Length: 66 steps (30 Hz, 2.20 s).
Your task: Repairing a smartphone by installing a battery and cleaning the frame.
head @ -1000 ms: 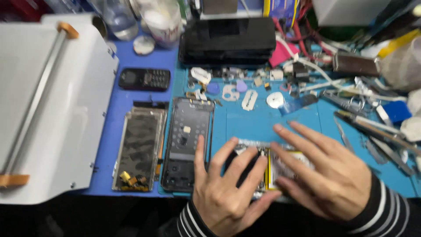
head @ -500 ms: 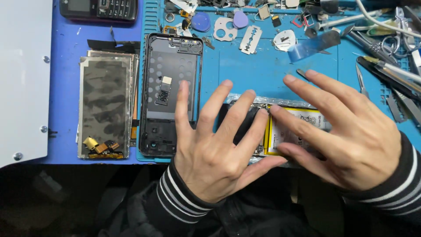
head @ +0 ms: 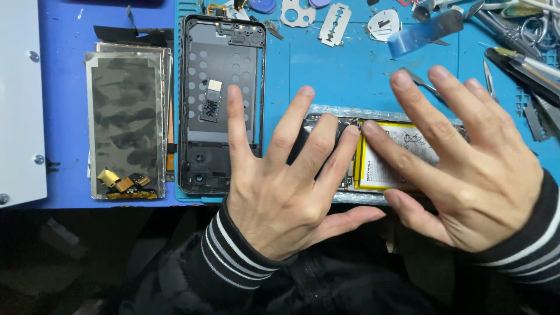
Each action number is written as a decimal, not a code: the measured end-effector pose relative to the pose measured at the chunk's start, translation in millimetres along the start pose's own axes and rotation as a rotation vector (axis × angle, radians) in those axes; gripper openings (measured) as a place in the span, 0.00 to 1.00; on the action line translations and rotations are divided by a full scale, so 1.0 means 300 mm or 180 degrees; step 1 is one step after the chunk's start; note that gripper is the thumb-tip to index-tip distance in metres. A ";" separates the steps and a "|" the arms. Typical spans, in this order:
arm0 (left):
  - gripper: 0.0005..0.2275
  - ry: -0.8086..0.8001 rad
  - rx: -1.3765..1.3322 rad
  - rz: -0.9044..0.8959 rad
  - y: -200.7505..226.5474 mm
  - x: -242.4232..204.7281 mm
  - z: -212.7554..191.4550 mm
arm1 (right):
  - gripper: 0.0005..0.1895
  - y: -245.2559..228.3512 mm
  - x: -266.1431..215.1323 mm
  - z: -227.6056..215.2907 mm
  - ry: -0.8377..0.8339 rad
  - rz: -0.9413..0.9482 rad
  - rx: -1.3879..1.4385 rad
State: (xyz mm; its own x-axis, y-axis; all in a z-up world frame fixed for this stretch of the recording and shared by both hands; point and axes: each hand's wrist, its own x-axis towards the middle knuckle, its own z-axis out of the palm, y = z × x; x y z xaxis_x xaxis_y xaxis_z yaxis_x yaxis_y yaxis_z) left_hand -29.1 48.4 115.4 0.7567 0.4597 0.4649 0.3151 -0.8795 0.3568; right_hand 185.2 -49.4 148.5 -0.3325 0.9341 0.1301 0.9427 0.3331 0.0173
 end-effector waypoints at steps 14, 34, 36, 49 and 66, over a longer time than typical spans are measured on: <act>0.21 -0.0162 -0.0516 0.0210 0.064 0.041 0.018 | 0.26 -0.026 -0.132 -0.052 -0.0049 0.0393 0.0349; 0.40 -0.0571 -0.0072 0.0002 0.093 0.032 0.040 | 0.23 -0.036 -0.110 -0.046 0.0240 0.0600 0.0285; 0.41 -0.0567 -0.0014 -0.0016 0.101 0.028 0.040 | 0.23 -0.023 -0.105 -0.063 0.0267 0.0693 0.0514; 0.29 -0.0445 -0.0238 0.0169 0.152 -0.017 0.053 | 0.15 0.080 -0.475 0.029 0.0620 0.1477 0.0858; 0.29 -0.0450 -0.0360 0.0144 0.165 -0.004 0.052 | 0.24 -0.045 -0.263 0.080 0.0914 0.0786 0.0757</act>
State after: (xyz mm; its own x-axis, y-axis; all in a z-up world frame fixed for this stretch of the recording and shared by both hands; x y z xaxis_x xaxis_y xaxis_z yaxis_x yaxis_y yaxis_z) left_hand -5.5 2.3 119.8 0.8441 0.3911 0.3668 0.2186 -0.8757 0.4306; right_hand 198.0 -124.5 114.2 -0.0456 0.9270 0.3722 0.9493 0.1563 -0.2729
